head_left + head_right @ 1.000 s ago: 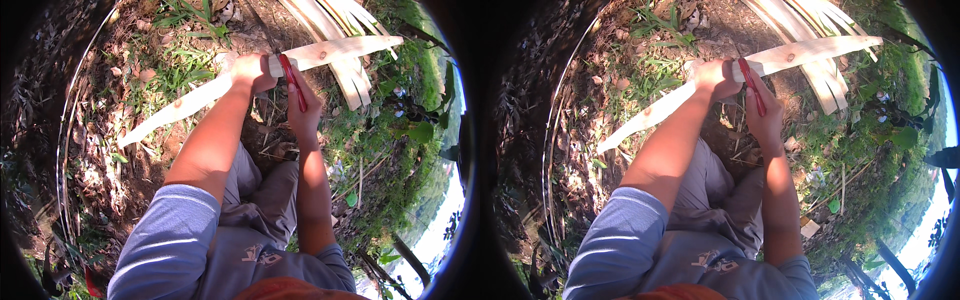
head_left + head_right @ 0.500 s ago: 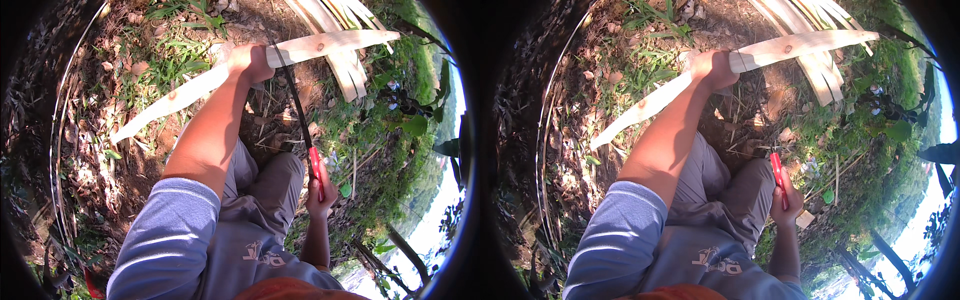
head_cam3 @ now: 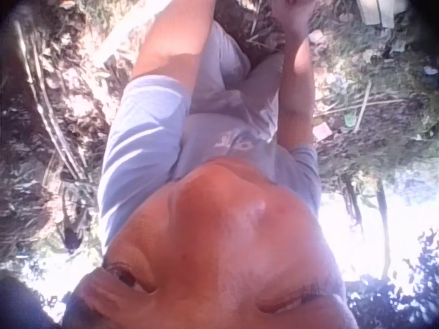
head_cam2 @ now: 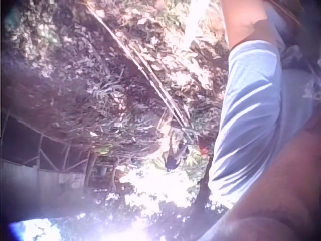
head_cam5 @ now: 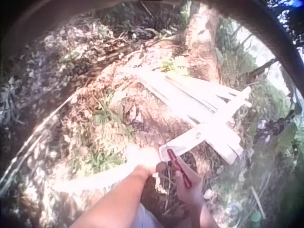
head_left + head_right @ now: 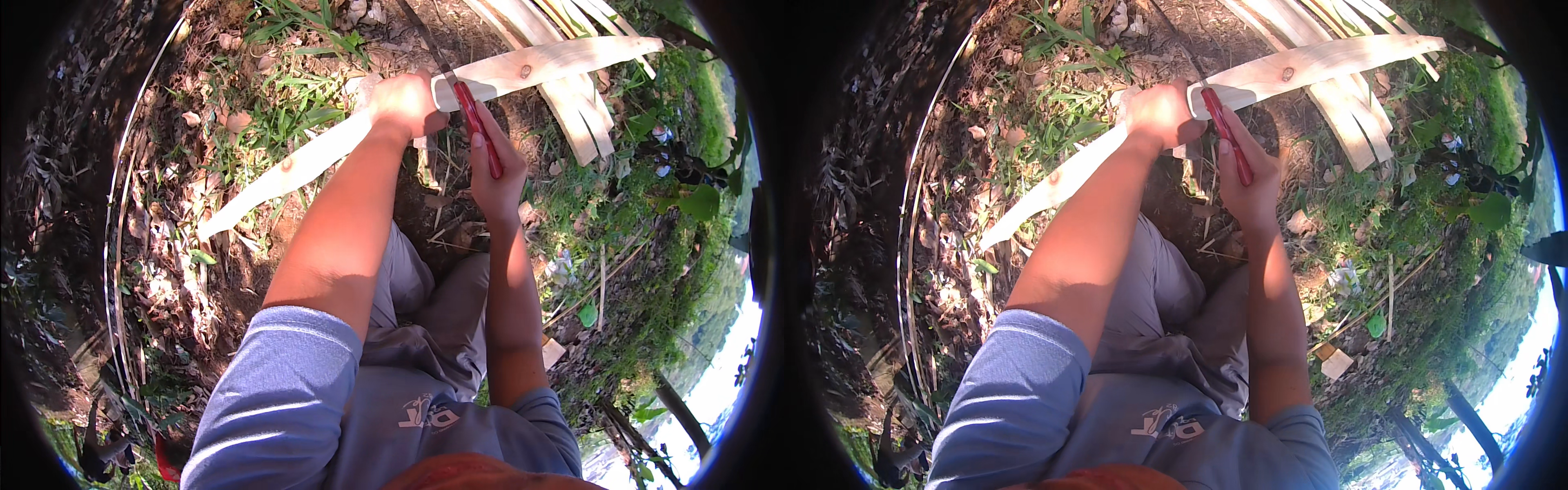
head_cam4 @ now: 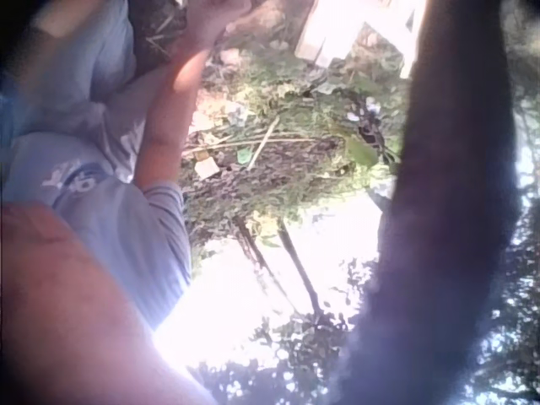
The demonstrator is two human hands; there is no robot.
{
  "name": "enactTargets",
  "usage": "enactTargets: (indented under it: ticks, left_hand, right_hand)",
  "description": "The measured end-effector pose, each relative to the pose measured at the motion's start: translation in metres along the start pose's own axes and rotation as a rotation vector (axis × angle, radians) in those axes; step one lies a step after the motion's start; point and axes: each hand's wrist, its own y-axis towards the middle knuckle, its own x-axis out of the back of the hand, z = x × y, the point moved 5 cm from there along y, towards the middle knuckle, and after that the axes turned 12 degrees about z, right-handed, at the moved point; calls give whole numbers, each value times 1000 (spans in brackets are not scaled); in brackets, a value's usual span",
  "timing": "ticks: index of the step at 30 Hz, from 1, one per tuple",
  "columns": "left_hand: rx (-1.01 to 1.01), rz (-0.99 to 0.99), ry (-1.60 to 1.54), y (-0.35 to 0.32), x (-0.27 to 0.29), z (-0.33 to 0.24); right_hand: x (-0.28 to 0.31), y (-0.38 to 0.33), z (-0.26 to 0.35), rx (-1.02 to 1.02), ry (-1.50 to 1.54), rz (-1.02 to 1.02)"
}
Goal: The person sits on the ground and uses a red-handled knife to shave thin strips from a piece of light-colored wood. They repeatedly draw the knife along the wood's length to create shavings, which accumulate on the ground.
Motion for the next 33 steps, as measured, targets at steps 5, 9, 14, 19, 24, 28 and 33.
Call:
enactTargets:
  ticks: [5,9,14,19,24,28,33]
  left_hand:
    - [17,4,34,0,0,0]
    - [30,-6,55,1,-2,0]
    - [3,-38,44,3,-2,3]
    - [-4,-19,32,-1,-2,-1]
    - [-12,-33,0,-1,-2,1]
    - [26,-23,4,1,-5,3]
    - [-7,-52,-1,2,-6,6]
  right_hand:
    - [52,-115,-11,-204,-73,22]
    - [82,-196,19,-190,-210,63]
    - [77,-184,17,-142,-217,49]
    - [14,-45,3,-10,-118,-3]
    - [-6,16,-21,75,-6,-72]
    - [19,-50,-28,-22,-83,-8]
    - [74,-181,-4,-33,-265,-25]
